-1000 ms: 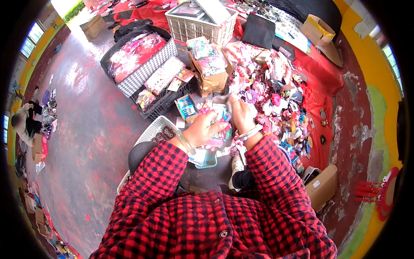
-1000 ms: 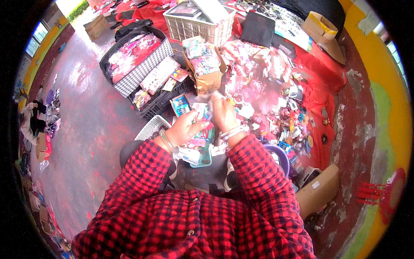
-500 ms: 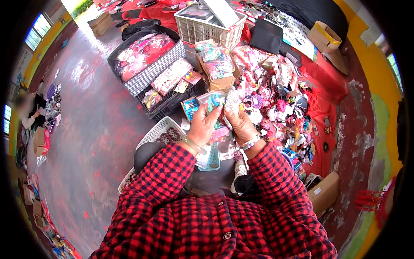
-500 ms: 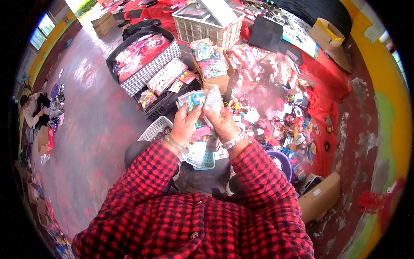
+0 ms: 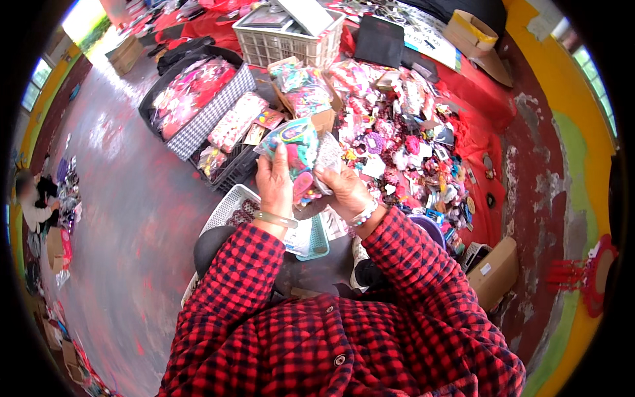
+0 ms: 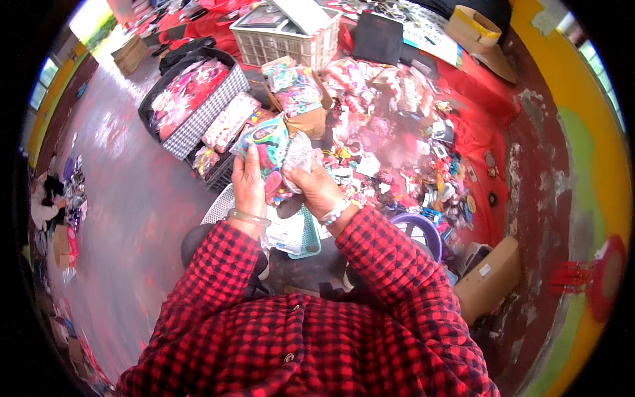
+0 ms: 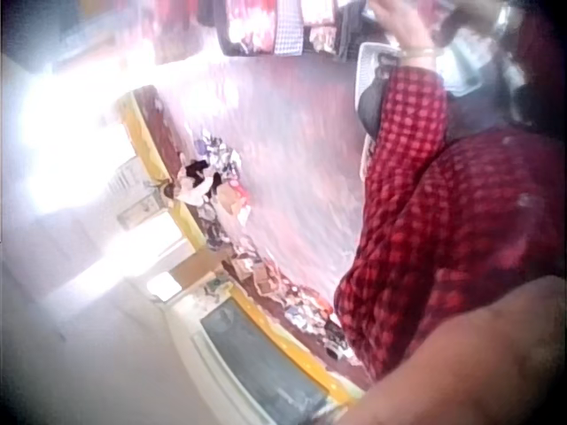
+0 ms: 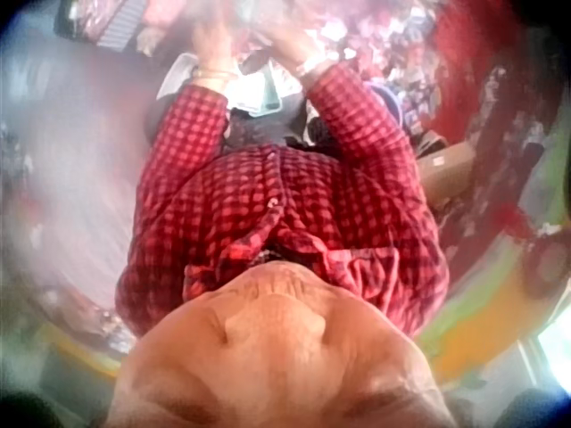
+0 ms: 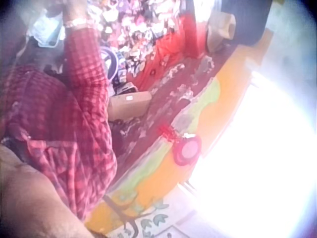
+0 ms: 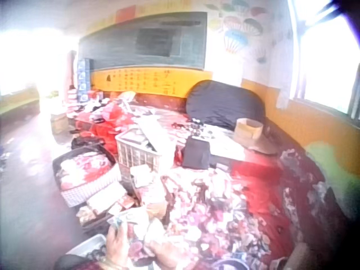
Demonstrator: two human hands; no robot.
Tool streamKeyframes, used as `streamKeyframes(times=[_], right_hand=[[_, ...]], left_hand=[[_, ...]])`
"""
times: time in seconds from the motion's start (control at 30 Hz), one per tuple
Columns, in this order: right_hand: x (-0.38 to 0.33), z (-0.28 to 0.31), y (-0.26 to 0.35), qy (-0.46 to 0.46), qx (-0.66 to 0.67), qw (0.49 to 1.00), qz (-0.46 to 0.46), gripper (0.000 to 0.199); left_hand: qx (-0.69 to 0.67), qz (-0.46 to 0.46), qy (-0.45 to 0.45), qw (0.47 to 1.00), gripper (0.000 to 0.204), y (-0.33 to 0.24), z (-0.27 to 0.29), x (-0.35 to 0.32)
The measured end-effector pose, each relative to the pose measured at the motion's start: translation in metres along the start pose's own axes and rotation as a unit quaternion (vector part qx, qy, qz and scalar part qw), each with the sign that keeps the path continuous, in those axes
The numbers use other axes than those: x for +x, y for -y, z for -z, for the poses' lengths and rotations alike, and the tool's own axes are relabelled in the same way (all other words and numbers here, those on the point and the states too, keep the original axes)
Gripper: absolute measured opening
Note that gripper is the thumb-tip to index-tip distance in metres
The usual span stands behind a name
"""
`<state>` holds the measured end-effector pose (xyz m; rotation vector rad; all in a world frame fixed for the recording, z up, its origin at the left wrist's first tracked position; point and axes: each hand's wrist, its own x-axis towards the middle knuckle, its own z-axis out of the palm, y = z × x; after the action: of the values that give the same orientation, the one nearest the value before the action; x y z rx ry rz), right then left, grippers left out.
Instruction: The person wipes a bead bracelet with a cloth, places it into a small plastic bag, and then puts the bag into a white basket containing similar packaged items. The person then picks up a large bag of colorful rubber bands and wipes the outside of the bag with the same cloth.
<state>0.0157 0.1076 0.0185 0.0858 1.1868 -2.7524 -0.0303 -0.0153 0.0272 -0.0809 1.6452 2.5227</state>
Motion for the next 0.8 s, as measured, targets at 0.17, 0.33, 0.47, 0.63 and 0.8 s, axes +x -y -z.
streamKeyframes(times=[0.17,0.33,0.47,0.63,0.8], right_hand=[[-0.002,-0.009,0.013,-0.084,-0.496,0.855,0.128,0.034],[-0.008,-0.017,-0.001,-0.059,-0.762,0.531,0.367,0.044],[-0.013,-0.020,0.005,-0.014,-0.731,0.636,0.249,0.033],[-0.008,-0.010,0.026,-0.107,-0.192,0.959,0.178,0.035],[-0.012,-0.009,0.022,0.058,-0.539,0.794,0.276,0.057]], left_hand=[[-0.127,0.038,0.139,0.981,0.048,0.019,-0.003,0.000],[-0.226,0.129,0.133,0.956,0.054,0.035,0.013,0.001],[-0.269,0.132,0.078,0.951,0.051,0.009,0.004,0.001],[-0.241,0.134,0.044,0.960,0.060,0.007,0.015,0.016],[-0.250,0.212,0.164,0.931,0.060,0.017,0.003,-0.001]])
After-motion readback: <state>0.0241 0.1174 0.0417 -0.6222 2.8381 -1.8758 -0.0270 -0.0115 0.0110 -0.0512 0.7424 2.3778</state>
